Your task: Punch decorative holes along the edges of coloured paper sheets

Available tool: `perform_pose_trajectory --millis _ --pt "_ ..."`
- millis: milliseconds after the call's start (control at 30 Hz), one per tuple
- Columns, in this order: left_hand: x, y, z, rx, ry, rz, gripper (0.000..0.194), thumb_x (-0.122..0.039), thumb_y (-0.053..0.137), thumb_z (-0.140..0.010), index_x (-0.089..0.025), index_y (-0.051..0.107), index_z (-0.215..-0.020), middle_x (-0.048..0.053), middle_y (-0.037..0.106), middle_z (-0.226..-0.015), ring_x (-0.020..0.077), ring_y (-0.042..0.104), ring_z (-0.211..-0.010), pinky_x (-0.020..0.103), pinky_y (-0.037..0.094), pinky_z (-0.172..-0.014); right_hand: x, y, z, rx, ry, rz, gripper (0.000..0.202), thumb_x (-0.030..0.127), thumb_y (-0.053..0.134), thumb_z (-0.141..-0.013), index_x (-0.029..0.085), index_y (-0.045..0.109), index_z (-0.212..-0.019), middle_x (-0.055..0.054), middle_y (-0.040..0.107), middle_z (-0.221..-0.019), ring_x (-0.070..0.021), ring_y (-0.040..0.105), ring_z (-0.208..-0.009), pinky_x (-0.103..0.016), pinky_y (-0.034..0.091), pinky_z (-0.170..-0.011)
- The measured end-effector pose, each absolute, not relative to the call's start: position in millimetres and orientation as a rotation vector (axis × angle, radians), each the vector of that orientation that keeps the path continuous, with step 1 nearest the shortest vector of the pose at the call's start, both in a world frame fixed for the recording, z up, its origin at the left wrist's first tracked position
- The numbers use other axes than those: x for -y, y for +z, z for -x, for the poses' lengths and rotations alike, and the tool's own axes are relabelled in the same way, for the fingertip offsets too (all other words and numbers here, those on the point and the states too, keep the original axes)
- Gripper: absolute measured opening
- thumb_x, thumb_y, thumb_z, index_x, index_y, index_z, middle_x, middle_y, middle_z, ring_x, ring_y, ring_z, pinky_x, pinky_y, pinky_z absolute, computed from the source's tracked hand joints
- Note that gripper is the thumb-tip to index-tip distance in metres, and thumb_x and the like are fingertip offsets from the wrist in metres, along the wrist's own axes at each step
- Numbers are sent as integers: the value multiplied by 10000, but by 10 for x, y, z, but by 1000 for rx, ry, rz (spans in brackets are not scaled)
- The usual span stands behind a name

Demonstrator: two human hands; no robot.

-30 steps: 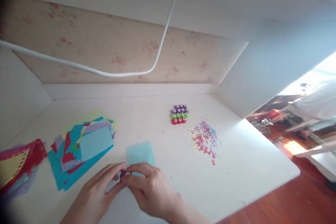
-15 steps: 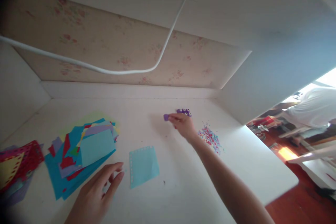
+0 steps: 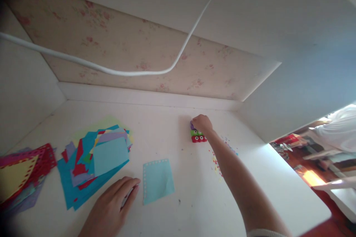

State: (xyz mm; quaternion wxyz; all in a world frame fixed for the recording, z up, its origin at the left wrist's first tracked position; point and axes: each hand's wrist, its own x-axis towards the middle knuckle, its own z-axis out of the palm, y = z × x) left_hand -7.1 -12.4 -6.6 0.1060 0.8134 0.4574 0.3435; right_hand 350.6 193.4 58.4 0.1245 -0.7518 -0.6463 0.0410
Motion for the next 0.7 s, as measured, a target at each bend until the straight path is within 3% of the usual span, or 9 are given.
perform_pose_trajectory --millis 133,267,333,433,567,700 --pt "130 -19 70 -1357 960 -2359 202 -277 424 -991 -248 622 -1024 35 712 -920 189 691 -856 315 561 -802 -1728 704 -3311 1792 62 2035 344 298 513 -902 183 719 -1152 -111 688 -1182 -242 623 -1054 -350 425 -967" --pt "128 20 110 -1417 880 -2289 206 -297 413 -999 -248 613 -992 22 715 -884 176 695 -804 286 542 -755 -1121 569 -2916 1723 235 1870 364 372 463 -938 220 662 -1202 -65 732 -1030 -185 671 -862 -308 514 -807" --pt "117 29 143 -1474 870 -2256 212 -325 409 -1002 -246 606 -1001 15 729 -899 169 703 -774 267 530 -712 -761 405 -2710 1534 604 1576 352 366 521 -899 201 639 -1187 -83 726 -1028 -196 671 -859 -321 525 -771" --pt "95 49 190 -1587 845 -2224 237 -364 401 -1002 -248 608 -1001 1 747 -895 160 714 -724 243 502 -644 -350 157 -2506 1247 817 1348 262 265 531 -816 194 635 -1046 -61 722 -894 -192 651 -793 -334 515 -746" --pt "91 95 197 -1699 672 -2233 271 -370 381 -1005 -253 618 -946 -30 704 -686 155 684 -593 239 429 -543 -146 -53 -2455 1239 702 1465 215 159 399 -722 195 601 -787 20 562 -564 -154 533 -574 -266 426 -598" --pt "119 104 139 -1643 555 -2285 246 -317 391 -999 -253 625 -959 -23 730 -735 162 708 -660 238 428 -582 -129 -141 -2463 1488 659 1549 222 136 367 -671 196 579 -651 15 533 -550 -149 500 -552 -248 364 -560"
